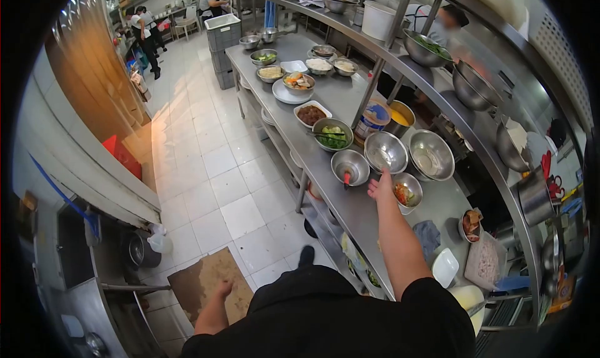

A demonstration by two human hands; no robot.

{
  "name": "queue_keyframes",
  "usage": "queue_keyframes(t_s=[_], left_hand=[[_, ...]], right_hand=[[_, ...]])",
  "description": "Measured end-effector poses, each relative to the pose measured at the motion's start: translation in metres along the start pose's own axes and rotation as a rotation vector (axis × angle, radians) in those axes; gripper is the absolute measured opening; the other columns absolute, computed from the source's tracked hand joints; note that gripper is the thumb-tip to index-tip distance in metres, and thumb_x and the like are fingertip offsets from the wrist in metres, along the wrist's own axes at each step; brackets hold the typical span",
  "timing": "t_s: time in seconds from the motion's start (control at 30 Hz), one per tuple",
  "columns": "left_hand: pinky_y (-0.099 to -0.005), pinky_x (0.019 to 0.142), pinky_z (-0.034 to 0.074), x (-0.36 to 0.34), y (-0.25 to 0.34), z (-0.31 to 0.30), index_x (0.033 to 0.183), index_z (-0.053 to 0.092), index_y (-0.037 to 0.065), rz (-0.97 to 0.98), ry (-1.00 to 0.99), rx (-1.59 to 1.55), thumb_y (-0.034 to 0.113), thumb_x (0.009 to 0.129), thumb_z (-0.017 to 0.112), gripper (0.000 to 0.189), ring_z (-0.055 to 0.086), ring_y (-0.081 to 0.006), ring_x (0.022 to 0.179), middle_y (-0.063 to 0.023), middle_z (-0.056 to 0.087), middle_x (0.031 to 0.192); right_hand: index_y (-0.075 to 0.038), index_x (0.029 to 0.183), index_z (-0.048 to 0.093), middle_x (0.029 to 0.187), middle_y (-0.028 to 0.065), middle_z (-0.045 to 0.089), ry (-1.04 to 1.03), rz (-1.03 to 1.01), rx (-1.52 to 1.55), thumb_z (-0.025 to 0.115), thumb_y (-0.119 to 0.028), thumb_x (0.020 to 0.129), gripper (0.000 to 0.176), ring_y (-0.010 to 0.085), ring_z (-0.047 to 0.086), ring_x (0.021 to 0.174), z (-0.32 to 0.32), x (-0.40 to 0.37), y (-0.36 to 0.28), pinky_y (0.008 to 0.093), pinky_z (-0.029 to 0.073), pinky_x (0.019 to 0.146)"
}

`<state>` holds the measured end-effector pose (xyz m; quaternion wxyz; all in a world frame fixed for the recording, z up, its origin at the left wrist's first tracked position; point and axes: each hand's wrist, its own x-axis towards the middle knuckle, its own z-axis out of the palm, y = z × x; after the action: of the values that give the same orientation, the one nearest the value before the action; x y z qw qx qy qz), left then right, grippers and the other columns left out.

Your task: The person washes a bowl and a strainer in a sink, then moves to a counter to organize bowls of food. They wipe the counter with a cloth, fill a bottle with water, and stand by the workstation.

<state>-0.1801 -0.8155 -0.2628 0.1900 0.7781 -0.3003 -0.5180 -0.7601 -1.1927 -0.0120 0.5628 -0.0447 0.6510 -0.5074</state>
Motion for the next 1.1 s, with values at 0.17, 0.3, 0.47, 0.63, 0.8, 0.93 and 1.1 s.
queue_keyframes(t_s=[0.17,0.3,0.47,0.63,0.8,0.93,1.1], left_hand=[[-0.0399,0.061,0.051,-0.026,-0.056,-0.018,0.086,0.069,0.001,-0.258,-0.115,0.37,0.028,0.087,0.062,0.027,0.062,-0.0203,0.063,-0.0099,0.066,0.072],[-0.0408,0.066,0.051,-0.029,-0.015,-0.014,0.088,0.069,0.001,-0.281,-0.231,0.397,0.029,0.088,0.061,0.029,0.064,-0.024,0.071,-0.0127,0.068,0.078],[-0.0418,0.072,0.051,0.056,0.073,-0.024,0.091,0.069,0.001,0.08,-0.232,0.555,0.03,0.089,0.06,0.031,0.066,-0.0287,0.08,-0.0163,0.069,0.085],[-0.0407,0.088,0.05,0.188,0.199,-0.043,0.113,0.067,0.005,0.067,0.082,0.371,0.033,0.085,0.065,0.04,0.065,-0.0331,0.103,-0.021,0.069,0.106],[-0.0384,0.09,0.05,0.218,0.314,-0.045,0.12,0.063,0.002,0.185,0.092,0.123,0.031,0.086,0.064,0.045,0.065,-0.0315,0.104,-0.0219,0.068,0.108],[-0.0395,0.09,0.05,0.239,0.319,-0.034,0.118,0.064,0.003,0.184,0.006,0.429,0.036,0.084,0.067,0.048,0.065,-0.0328,0.103,-0.0214,0.068,0.108],[-0.0489,0.091,0.05,0.25,0.293,-0.033,0.124,0.059,0.005,-0.452,-0.442,0.541,0.055,0.091,0.052,0.06,0.066,-0.0326,0.101,-0.0191,0.065,0.117]], right_hand=[[-0.015,0.141,0.036,0.128,0.0139,0.056,0.085,-0.021,0.239,0.056,-0.056,0.083,0.073,0.0312,0.053,0.115,0.009,0.081,-0.001,0.0493,0.035,0.099],[0.001,0.126,0.045,0.109,0.0191,0.062,0.282,-0.207,0.367,0.055,-0.024,0.089,0.046,0.0329,0.066,0.086,0.02,0.087,-0.001,0.0435,0.054,0.072],[0.009,0.12,0.046,0.101,0.0238,0.062,0.378,-0.273,0.436,0.05,-0.013,0.09,0.037,0.036,0.069,0.077,0.029,0.058,-0.018,0.0404,0.058,0.062],[0.01,0.118,0.046,0.103,0.0193,0.062,0.314,-0.271,0.283,0.051,-0.006,0.087,0.035,0.032,0.069,0.078,0.016,0.061,-0.025,0.0413,0.06,0.066],[0.007,0.111,0.05,0.094,0.0119,0.063,0.367,-0.428,0.292,0.056,-0.008,0.084,0.031,0.0226,0.064,0.071,0.018,0.018,-0.033,0.0379,0.056,0.058],[0.001,0.101,0.054,0.082,0.0091,0.06,0.332,-0.381,0.026,0.059,-0.011,0.08,0.024,0.0213,0.06,0.06,0.041,-0.063,-0.045,0.0354,0.048,0.045],[0.005,0.103,0.055,0.089,0.0151,0.062,0.095,-0.162,-0.139,0.058,-0.012,0.081,0.028,0.0249,0.061,0.066,0.135,-0.09,-0.06,0.0376,0.048,0.044]])
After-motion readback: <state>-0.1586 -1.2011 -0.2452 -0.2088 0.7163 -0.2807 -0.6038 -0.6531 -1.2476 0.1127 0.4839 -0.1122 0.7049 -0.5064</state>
